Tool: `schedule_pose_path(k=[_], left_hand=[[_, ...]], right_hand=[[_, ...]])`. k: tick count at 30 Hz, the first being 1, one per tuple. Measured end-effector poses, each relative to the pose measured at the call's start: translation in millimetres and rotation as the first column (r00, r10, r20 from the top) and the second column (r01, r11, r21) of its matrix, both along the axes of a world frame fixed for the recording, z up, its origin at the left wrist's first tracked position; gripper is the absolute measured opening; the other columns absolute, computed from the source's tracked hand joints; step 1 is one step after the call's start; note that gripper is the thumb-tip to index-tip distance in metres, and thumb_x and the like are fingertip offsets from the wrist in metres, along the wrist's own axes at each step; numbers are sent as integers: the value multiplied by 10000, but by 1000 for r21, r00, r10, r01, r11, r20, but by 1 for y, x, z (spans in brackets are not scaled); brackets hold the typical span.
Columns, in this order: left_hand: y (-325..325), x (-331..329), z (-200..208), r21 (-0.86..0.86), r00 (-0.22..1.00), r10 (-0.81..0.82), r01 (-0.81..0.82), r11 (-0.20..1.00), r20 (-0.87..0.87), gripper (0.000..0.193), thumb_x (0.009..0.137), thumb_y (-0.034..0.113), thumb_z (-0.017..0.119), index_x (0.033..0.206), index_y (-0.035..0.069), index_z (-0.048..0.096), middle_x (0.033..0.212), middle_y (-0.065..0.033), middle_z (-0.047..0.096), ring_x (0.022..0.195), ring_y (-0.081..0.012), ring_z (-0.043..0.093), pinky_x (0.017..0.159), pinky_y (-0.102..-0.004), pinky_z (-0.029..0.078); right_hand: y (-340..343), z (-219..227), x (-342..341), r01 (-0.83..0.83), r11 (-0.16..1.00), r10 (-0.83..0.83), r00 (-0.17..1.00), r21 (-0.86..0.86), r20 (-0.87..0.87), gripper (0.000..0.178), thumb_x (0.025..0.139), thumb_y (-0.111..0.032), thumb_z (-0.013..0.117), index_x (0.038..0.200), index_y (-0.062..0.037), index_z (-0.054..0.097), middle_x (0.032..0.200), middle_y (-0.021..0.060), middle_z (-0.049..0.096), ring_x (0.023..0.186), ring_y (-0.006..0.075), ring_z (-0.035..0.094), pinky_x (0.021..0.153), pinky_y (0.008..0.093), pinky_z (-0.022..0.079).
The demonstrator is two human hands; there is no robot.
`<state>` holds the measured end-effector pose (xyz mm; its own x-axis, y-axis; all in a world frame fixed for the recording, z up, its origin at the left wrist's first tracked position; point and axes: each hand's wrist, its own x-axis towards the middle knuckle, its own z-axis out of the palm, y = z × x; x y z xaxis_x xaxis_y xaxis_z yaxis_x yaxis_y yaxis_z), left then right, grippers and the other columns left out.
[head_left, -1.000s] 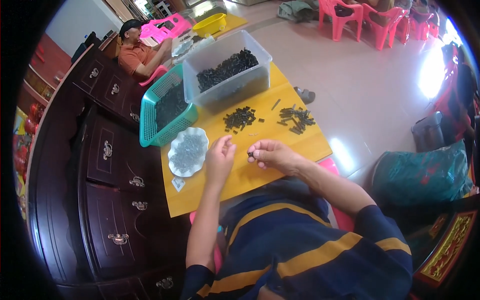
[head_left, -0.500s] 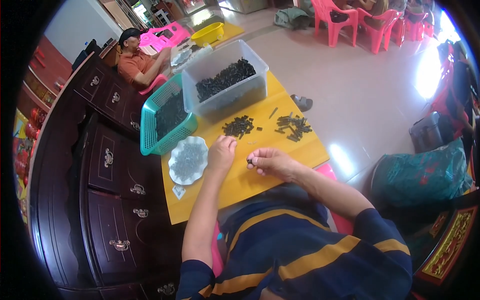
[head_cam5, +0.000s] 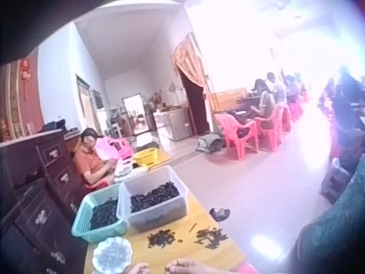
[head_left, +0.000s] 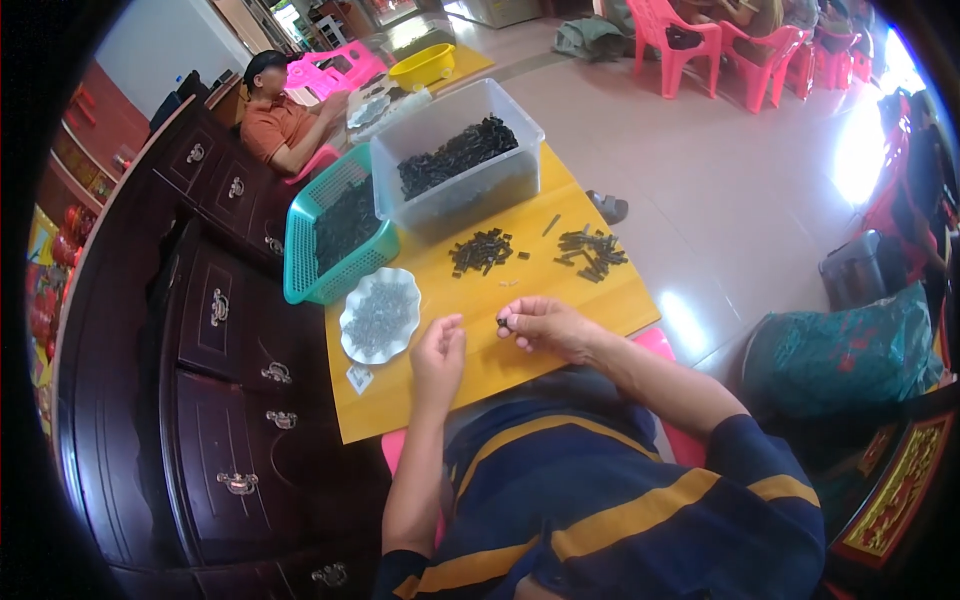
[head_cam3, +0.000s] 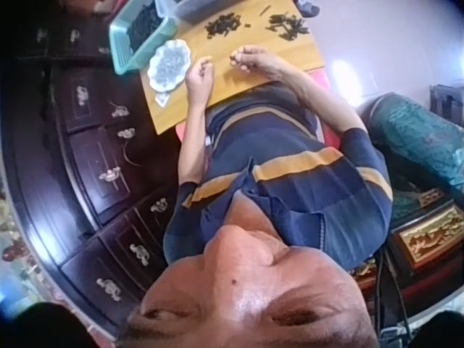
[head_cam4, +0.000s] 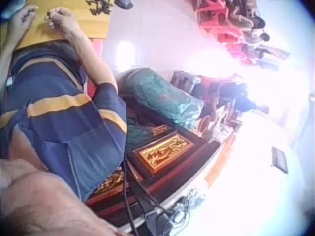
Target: The person assembles small plastic components by hand, inserting pins and screws into the pieces taken from containers on the table.
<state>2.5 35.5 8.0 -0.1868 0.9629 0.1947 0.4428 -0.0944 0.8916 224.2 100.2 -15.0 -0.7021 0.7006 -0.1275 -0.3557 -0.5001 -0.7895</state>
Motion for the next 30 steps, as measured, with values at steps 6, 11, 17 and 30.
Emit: schedule_pose_path(k=[6,11,17,30], left_hand=[[-18,4,14,-99,961,-6,34,994,275,120,989,75,652,1081,4,682,885,-4,674,708,-57,593,650,-212,484],[-18,0,18,16,957,-78,77,997,279,119,945,67,725,1047,13,693,863,7,689,681,-54,615,625,-203,509],[-21,17,36,33,935,-79,72,997,346,137,952,66,718,1064,-12,705,857,-4,706,695,-61,636,658,-205,531],[-24,26,38,90,990,-141,138,986,28,125,947,48,707,1042,-33,718,867,-55,723,717,-92,651,656,-249,533]], right_hand=[[-4,2,1,3,1000,-3,1000,12,13,143,1025,-204,652,1122,-100,655,984,-9,717,730,43,583,674,202,480],[-6,5,0,-20,999,19,999,30,31,154,1025,-200,652,1135,-93,648,988,-6,712,743,45,584,686,201,480],[-6,3,0,-30,997,32,999,71,-24,162,1020,-200,661,1138,-91,639,995,5,711,750,50,585,705,208,486],[-9,7,0,-51,997,51,999,61,-3,140,1011,-173,668,1113,-80,651,969,33,729,773,65,612,723,215,496]])
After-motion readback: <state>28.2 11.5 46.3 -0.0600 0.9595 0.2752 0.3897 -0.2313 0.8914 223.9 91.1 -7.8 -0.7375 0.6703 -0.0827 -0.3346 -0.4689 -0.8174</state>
